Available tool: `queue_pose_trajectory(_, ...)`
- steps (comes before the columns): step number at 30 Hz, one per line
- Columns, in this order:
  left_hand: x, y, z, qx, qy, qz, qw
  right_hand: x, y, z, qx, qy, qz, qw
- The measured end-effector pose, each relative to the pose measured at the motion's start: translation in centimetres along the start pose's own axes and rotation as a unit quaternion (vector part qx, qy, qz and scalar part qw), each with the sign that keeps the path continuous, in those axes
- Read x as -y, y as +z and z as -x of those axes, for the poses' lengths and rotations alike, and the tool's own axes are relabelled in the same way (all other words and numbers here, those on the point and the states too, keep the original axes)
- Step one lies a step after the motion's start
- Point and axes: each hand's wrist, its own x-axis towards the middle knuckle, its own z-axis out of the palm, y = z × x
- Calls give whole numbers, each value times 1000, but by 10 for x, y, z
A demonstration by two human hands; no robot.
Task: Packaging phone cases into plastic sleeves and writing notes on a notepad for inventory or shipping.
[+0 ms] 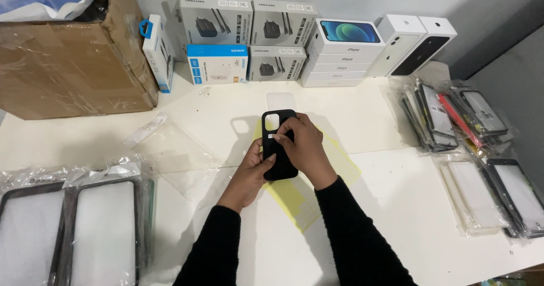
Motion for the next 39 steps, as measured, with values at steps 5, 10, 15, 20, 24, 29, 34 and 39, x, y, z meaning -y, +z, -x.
queue_pose_trajectory(5, 7, -4, -3, 1, 2, -1, 1000, -7, 6, -1, 0, 19, 35, 999)
queue_pose_trajectory(10, 5, -1, 1, -2, 6, -2, 1000, 12, 2, 7, -12, 16, 82, 996)
queue_pose_trajectory(15, 2, 2, 0, 2, 21, 1, 1000, 28, -2, 15, -32, -9, 108, 994)
queue_pose_trajectory(20, 3, 0, -1, 3, 17, -5, 1000, 21, 1, 12, -26, -1, 101, 995)
queue_pose_trajectory(24, -1, 3, 2, 1, 12, -7, 1000, 14, 3, 8, -16, 14, 88, 996)
queue_pose_trajectory(29, -1, 4, 2, 0, 8, -3, 1000, -12, 10, -2, -18, 11, 60, 998)
queue_pose_trajectory(34, 2, -1, -1, 1, 3, -5, 1000, -9, 2, -1, -11, 7, -224, 975)
queue_pose_trajectory(39, 1, -1, 0, 1, 8, -2, 1000, -8, 9, -1, -30, -3, -342, 939)
